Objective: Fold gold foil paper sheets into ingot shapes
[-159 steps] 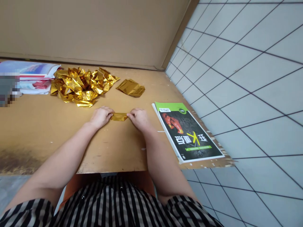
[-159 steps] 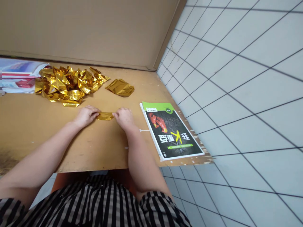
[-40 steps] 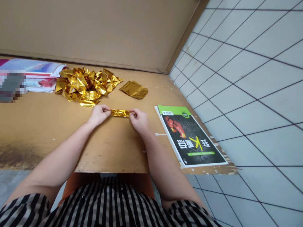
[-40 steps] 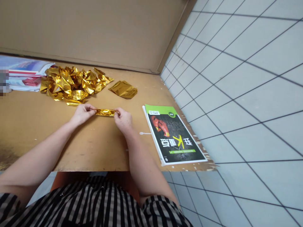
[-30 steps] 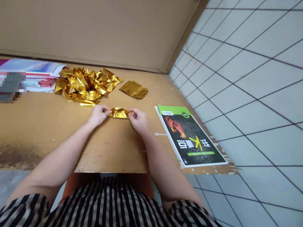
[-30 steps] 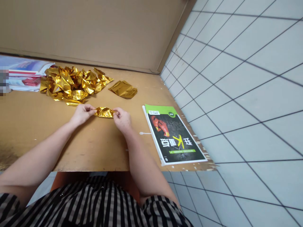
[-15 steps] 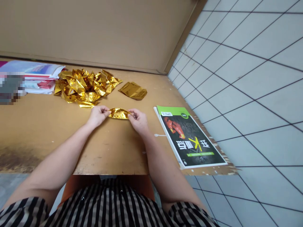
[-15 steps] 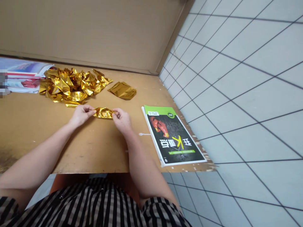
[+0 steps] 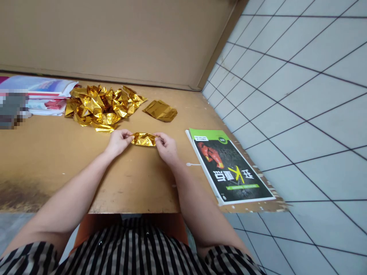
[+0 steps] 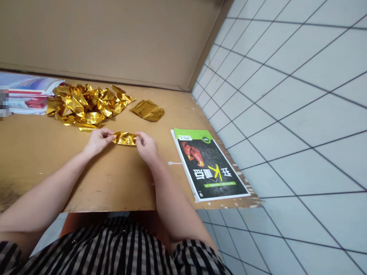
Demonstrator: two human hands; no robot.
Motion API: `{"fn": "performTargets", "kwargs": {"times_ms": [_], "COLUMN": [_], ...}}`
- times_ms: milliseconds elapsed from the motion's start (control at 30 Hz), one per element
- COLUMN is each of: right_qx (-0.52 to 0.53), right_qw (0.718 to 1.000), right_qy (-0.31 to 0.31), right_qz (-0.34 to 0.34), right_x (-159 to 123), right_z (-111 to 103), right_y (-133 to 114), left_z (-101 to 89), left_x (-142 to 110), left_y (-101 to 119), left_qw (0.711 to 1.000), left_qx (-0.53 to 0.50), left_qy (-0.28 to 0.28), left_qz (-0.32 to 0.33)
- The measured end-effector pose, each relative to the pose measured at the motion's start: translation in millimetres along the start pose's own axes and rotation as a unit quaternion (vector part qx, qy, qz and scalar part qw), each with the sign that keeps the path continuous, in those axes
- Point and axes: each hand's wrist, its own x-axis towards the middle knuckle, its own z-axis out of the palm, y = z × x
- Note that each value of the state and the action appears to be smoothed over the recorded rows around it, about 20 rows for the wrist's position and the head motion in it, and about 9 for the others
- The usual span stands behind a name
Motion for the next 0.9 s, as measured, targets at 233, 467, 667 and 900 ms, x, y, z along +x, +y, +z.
{"fn": "performTargets", "kwargs": {"times_ms": [233, 467, 667, 900], "right_qx": [-0.018, 0.008, 0.025, 0.046], "right_qw": [1.0, 1.0, 1.0, 0.999], "right_qy": [-0.001, -0.002, -0.004, -0.001], "right_qz": [-0.005, 0.004, 0.003, 0.013], "right_x": [-1.2, 1.0, 0.9, 1.8], "right_z": [0.3, 2.3, 2.3, 1.0], "right_y": [-1.5, 3.7, 3.5, 3.6], "left_z": [0.9, 0.8, 0.4, 0.5], "left_x": [0.4, 0.8, 2.0, 1.6], "left_y": [0.0, -1.3, -3.9, -3.4], "left_qw": [1.0, 1.0, 1.0, 1.0], "left_qx": [-0.001, -0.005, -0.007, -0.009], "left_qy": [0.001, -0.006, -0.011, -0.011], "left_qz": [0.003, 0.003, 0.002, 0.007]}}
